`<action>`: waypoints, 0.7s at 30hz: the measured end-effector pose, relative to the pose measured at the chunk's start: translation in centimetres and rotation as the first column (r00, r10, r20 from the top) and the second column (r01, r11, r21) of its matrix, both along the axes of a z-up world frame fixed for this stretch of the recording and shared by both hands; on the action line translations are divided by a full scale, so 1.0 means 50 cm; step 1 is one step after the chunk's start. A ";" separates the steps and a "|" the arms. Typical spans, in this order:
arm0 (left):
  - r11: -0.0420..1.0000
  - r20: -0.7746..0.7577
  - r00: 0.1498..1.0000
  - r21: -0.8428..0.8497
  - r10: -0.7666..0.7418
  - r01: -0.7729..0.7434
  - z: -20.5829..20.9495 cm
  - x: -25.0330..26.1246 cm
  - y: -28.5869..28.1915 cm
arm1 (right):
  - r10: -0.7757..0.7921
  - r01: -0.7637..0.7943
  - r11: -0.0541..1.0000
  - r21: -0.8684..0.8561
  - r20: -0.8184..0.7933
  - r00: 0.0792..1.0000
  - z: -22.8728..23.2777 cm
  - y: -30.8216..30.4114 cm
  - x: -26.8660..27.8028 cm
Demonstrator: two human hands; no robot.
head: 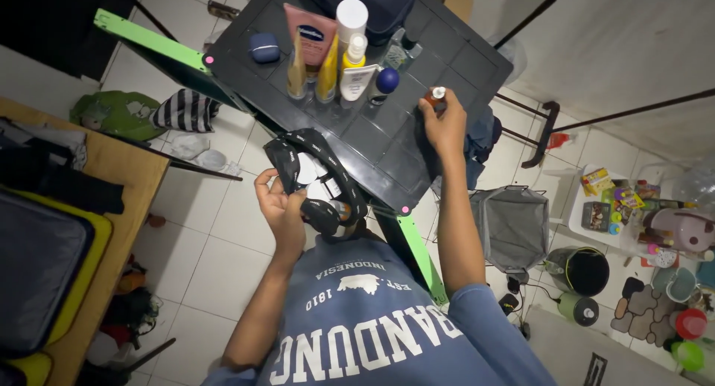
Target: The person packs a suitcase by placing folded clothes into one compartment and securing them with straps. They then pack toiletries into two separate pouches and place the pouches into the suitcase.
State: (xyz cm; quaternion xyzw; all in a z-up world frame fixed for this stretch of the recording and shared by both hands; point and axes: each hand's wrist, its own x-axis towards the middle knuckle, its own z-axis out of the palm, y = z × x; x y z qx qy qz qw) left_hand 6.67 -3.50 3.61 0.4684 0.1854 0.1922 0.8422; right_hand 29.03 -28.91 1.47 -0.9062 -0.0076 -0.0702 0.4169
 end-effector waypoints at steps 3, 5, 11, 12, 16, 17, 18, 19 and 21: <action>1.000 0.003 1.000 -0.012 0.027 -0.027 -0.002 -0.002 0.004 | 0.012 -0.008 0.996 0.086 -0.048 0.999 0.031 0.016 -0.040; 1.000 0.003 1.000 0.010 0.027 -0.027 -0.005 -0.004 0.009 | 0.129 -0.092 0.944 0.318 -0.097 0.987 0.072 0.038 -0.092; 0.999 -0.018 1.000 0.047 -0.012 0.013 -0.008 -0.017 0.017 | 0.568 -0.543 0.822 0.169 -0.298 0.767 0.195 0.182 -0.285; 0.999 0.002 1.000 0.035 -0.023 0.023 -0.008 -0.021 0.017 | 0.563 -0.550 0.823 0.139 -0.318 0.763 0.204 0.213 -0.301; 0.992 -0.015 0.997 0.105 -0.069 0.070 -0.011 -0.041 0.023 | 0.589 -0.618 0.784 -0.048 -0.256 0.767 0.202 0.286 -0.338; 0.988 -0.014 0.996 0.125 -0.085 0.086 -0.012 -0.047 0.024 | 0.607 -0.636 0.763 -0.114 -0.209 0.766 0.193 0.293 -0.344; 0.984 -0.013 0.995 0.145 -0.100 0.101 -0.014 -0.052 0.025 | 0.608 -0.642 0.755 -0.135 -0.225 0.762 0.183 0.297 -0.346; 0.985 -0.002 0.995 0.141 -0.101 0.101 -0.016 -0.056 0.026 | 0.607 -0.647 0.746 -0.157 -0.239 0.758 0.173 0.300 -0.346; 0.986 0.019 0.994 0.134 -0.103 0.100 -0.021 -0.063 0.026 | 0.609 -0.658 0.729 -0.189 -0.260 0.750 0.153 0.304 -0.347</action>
